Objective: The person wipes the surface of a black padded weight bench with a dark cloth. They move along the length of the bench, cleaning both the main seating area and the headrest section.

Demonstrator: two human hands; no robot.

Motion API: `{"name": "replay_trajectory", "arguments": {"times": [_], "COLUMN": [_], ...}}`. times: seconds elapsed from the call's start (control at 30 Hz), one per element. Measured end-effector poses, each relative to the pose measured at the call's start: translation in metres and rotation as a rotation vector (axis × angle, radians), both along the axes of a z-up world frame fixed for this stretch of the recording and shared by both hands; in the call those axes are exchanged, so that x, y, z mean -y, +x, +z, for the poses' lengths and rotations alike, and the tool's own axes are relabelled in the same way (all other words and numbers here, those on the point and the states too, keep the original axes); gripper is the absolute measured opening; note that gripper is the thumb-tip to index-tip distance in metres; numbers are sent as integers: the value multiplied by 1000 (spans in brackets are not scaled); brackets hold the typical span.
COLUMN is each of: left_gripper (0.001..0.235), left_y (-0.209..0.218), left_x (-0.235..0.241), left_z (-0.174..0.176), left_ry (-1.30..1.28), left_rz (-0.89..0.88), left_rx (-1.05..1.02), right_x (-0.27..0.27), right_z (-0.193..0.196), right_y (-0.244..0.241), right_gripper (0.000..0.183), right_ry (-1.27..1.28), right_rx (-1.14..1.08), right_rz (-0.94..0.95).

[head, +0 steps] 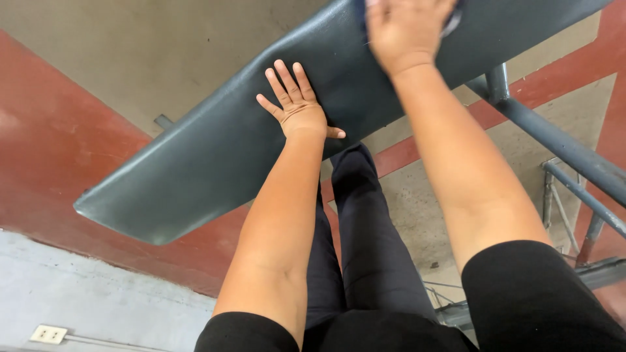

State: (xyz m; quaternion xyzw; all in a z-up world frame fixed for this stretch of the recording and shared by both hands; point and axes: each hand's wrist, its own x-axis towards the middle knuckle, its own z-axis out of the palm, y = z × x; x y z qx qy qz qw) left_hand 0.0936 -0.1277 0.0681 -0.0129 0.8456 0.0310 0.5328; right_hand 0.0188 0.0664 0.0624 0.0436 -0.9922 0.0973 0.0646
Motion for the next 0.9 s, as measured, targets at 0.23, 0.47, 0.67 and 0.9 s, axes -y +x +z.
{"name": "replay_trajectory", "arguments": {"times": [0.23,0.47,0.67,0.9], "left_gripper": [174,173,173,176], "left_y": [6,1,4,9], "left_x": [-4,-3,-3,-4], "left_z": [-11,-6,-12,-14], "left_ry": [-9,-20,-37,-54], "left_rz": [-16,-19,-19,-20], "left_rx": [-79,-22,-67,-61], "right_x": [11,-50,27,-45], "right_z": [11,15,6,2], "right_y": [75,24,-17,59], "right_gripper": [52,49,29,53], "right_ry": [76,29,-11,307], "right_rx": [226,273,89,84], "right_rz": [365,62,208,640]}}
